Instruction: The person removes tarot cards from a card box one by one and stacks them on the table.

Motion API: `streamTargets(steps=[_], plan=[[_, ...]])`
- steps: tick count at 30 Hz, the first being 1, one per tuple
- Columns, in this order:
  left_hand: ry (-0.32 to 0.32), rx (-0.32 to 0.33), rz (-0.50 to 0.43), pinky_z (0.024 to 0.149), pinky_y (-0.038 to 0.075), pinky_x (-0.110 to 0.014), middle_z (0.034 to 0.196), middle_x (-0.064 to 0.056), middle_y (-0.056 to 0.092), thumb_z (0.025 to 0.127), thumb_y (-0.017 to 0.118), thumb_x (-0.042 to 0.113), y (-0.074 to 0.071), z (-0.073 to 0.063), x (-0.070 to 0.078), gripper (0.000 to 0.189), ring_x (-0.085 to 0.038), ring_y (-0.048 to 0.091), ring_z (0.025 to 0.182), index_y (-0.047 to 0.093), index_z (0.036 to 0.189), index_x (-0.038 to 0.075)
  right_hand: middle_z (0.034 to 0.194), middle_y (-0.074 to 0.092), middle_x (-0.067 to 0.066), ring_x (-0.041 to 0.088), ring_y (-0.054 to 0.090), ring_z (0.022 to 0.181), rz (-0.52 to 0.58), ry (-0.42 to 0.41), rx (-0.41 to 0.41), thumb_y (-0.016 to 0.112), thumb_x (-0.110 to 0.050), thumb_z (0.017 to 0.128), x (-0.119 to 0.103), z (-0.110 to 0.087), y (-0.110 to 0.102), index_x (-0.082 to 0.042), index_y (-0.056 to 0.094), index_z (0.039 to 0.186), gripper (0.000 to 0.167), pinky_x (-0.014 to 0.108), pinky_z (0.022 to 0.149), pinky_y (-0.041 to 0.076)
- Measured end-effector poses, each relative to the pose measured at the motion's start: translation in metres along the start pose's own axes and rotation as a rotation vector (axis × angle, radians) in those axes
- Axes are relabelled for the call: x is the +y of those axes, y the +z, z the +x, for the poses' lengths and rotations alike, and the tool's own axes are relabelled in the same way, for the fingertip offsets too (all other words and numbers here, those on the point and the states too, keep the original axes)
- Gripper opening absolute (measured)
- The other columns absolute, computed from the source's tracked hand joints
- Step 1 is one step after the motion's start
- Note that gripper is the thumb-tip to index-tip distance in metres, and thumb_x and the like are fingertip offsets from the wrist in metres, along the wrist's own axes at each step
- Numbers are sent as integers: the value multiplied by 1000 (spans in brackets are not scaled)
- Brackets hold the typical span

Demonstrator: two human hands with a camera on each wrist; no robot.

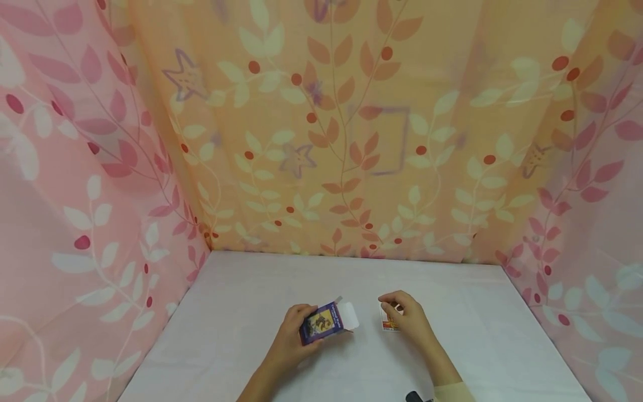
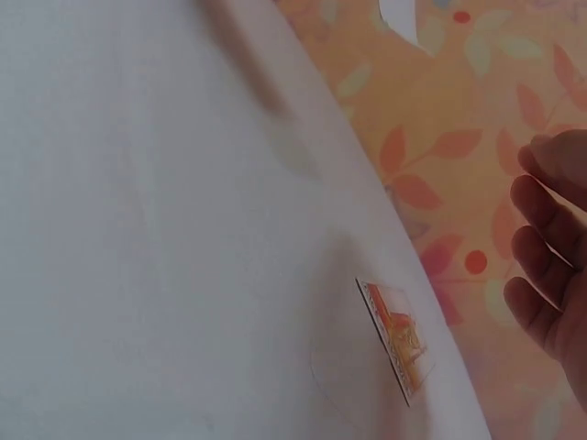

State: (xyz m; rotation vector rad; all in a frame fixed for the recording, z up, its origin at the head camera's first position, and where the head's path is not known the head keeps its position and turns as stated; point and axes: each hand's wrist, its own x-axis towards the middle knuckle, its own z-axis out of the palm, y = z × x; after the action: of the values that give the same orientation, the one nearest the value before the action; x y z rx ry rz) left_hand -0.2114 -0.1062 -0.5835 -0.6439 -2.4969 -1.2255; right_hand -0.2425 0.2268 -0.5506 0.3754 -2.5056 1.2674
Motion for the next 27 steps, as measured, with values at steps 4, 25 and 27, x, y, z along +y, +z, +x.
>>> streamTargets(steps=[4, 25, 27], plan=[[-9, -4, -11, 105, 50, -43, 137, 7, 51, 75, 93, 28, 0, 0, 2, 78, -12, 51, 124, 55, 143, 25, 95, 66, -13, 5, 59, 86, 41, -18, 12, 75, -15, 94, -11, -8, 3, -16, 76, 106, 12, 24, 77, 52], [41, 32, -1, 105, 50, -40, 137, 2, 52, 72, 94, 22, 0, 1, 4, 81, -16, 52, 125, 55, 143, 22, 96, 69, -15, 6, 58, 91, 64, 4, -98, 75, -18, 94, -52, -21, 32, -26, 76, 102, 12, 28, 80, 51], [51, 36, 2, 104, 51, -40, 137, 1, 52, 72, 94, 22, -1, 1, 4, 81, -17, 53, 124, 55, 144, 20, 95, 69, -14, 6, 58, 90, 75, 0, -111, 75, -18, 94, -54, -22, 35, -26, 76, 102, 12, 28, 80, 51]])
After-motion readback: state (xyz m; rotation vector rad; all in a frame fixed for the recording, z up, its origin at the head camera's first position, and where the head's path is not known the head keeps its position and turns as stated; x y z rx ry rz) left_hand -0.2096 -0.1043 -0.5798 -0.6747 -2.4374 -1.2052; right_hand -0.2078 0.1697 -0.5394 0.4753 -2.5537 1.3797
